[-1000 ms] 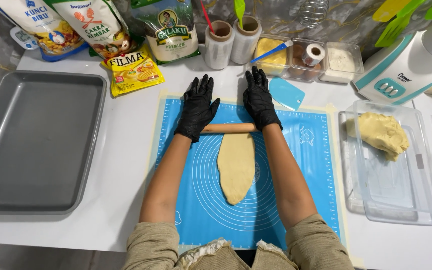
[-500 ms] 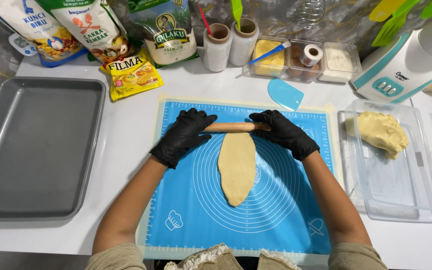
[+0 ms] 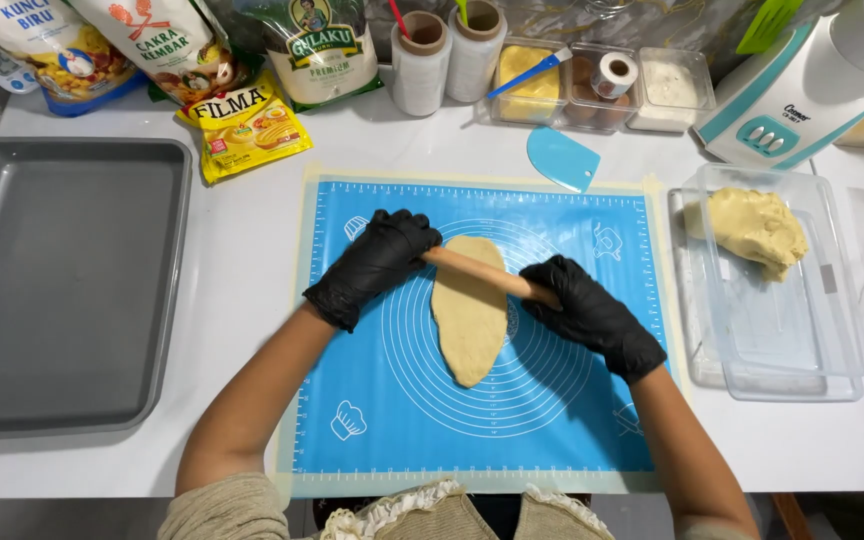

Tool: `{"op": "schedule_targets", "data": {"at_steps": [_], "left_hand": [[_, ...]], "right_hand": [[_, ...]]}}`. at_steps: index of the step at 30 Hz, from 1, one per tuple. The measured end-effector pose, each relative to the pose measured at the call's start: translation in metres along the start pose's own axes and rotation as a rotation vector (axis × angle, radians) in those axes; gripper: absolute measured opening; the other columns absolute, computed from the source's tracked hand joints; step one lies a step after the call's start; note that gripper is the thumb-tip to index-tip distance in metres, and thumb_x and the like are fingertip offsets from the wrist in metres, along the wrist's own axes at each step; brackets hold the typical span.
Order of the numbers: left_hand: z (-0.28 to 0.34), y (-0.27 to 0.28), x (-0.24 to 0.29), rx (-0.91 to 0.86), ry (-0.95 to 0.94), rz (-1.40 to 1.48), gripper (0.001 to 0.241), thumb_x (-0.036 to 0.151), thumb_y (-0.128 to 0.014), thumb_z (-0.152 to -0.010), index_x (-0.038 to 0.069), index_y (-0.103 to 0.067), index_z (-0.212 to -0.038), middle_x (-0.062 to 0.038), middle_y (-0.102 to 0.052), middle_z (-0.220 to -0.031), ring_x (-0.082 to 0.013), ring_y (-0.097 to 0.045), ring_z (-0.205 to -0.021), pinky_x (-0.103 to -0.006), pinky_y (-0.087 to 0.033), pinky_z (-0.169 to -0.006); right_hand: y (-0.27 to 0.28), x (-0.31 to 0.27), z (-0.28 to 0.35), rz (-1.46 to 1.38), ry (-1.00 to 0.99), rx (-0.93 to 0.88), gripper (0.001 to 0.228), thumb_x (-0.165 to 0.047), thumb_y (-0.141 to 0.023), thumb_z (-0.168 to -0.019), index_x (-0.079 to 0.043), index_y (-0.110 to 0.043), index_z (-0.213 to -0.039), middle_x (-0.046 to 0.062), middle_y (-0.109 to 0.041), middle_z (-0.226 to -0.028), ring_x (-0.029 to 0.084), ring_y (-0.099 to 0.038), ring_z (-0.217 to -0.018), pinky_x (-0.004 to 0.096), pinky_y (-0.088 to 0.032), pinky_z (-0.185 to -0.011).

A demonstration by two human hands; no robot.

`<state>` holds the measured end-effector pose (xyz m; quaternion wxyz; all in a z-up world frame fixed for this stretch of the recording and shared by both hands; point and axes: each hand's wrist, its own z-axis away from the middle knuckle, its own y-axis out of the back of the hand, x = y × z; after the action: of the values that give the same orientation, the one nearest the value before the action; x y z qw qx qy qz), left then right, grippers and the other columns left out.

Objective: A person wearing gloves takes a piece of dough, shapes it into a ball, and rolls it flat using a rolling pin on a silicone mat.

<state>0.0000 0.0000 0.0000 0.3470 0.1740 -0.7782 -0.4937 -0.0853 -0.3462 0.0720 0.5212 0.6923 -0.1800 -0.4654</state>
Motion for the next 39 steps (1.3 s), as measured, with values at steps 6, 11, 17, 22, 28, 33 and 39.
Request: {"op": "schedule_targets", "data": {"at_steps": [6, 11, 17, 22, 28, 33, 39], "left_hand": [[0.01, 0.029, 0.04, -0.069, 0.059, 0.269, 0.051, 0.045, -0.07, -0.094, 0.024, -0.059, -0.138, -0.007, -0.065, -0.125, -0.03, -0.06, -0.119, -0.0472, -0.035, -0.104], [-0.032, 0.026, 0.035, 0.076, 0.11, 0.065, 0.061, 0.056, -0.043, -0.108, 0.031, -0.032, -0.163, -0.008, -0.055, -0.147, -0.0295, -0.05, -0.136, -0.0438, -0.033, -0.105], [-0.048, -0.025, 0.033, 0.072, 0.093, -0.027, 0.067, 0.057, -0.04, -0.109, 0.033, -0.016, -0.167, -0.006, -0.032, -0.169, -0.0347, -0.029, -0.154, -0.0513, -0.028, -0.111], [-0.036, -0.021, 0.037, 0.134, 0.089, -0.094, 0.069, 0.056, -0.039, -0.109, 0.031, -0.012, -0.168, -0.008, -0.019, -0.173, -0.0364, -0.02, -0.157, -0.0536, -0.026, -0.114], [-0.019, -0.017, 0.043, 0.217, 0.067, -0.096, 0.067, 0.055, -0.035, -0.109, 0.028, -0.018, -0.167, -0.007, -0.022, -0.172, -0.0336, -0.021, -0.158, -0.0499, -0.023, -0.117], [0.0, 0.01, 0.072, 0.274, 0.086, -0.109, 0.063, 0.049, -0.039, -0.11, 0.024, -0.025, -0.166, -0.009, -0.031, -0.169, -0.0328, -0.028, -0.155, -0.0491, -0.024, -0.119], [0.022, 0.026, 0.102, 0.355, 0.213, 0.031, 0.052, 0.032, -0.045, -0.114, 0.015, -0.037, -0.162, -0.011, -0.042, -0.163, -0.0265, -0.033, -0.152, -0.0385, -0.023, -0.12]], "right_hand": [[-0.037, -0.005, 0.044, -0.314, -0.101, 0.003, 0.041, -0.032, -0.071, -0.094, -0.018, -0.063, -0.132, 0.008, -0.065, -0.114, 0.031, -0.064, -0.111, 0.043, -0.055, -0.092], [-0.061, 0.012, 0.031, -0.216, 0.0, 0.261, 0.053, -0.045, -0.067, -0.097, -0.017, -0.06, -0.141, 0.011, -0.061, -0.125, 0.03, -0.06, -0.117, 0.047, -0.046, -0.1], [-0.056, -0.036, 0.009, -0.057, -0.144, 0.068, 0.089, -0.055, -0.052, -0.102, -0.012, -0.009, -0.168, 0.026, -0.017, -0.167, 0.047, -0.014, -0.153, 0.059, -0.008, -0.123], [-0.062, -0.053, 0.012, 0.101, -0.097, 0.01, 0.12, -0.077, -0.063, -0.085, -0.006, -0.011, -0.166, 0.03, -0.022, -0.164, 0.049, -0.016, -0.152, 0.057, -0.01, -0.124], [-0.083, -0.055, 0.022, 0.218, -0.024, 0.051, 0.129, -0.087, -0.063, -0.077, -0.006, -0.015, -0.165, 0.026, -0.021, -0.166, 0.046, -0.016, -0.154, 0.054, -0.014, -0.125], [-0.087, -0.067, 0.029, 0.429, 0.096, 0.126, 0.127, -0.089, -0.059, -0.078, -0.002, -0.023, -0.163, 0.028, -0.034, -0.16, 0.045, -0.028, -0.15, 0.052, -0.021, -0.125], [-0.088, -0.086, 0.037, 0.53, 0.155, 0.159, 0.115, -0.082, -0.058, -0.083, -0.005, -0.026, -0.163, 0.025, -0.036, -0.161, 0.043, -0.029, -0.151, 0.05, -0.024, -0.125]]}}
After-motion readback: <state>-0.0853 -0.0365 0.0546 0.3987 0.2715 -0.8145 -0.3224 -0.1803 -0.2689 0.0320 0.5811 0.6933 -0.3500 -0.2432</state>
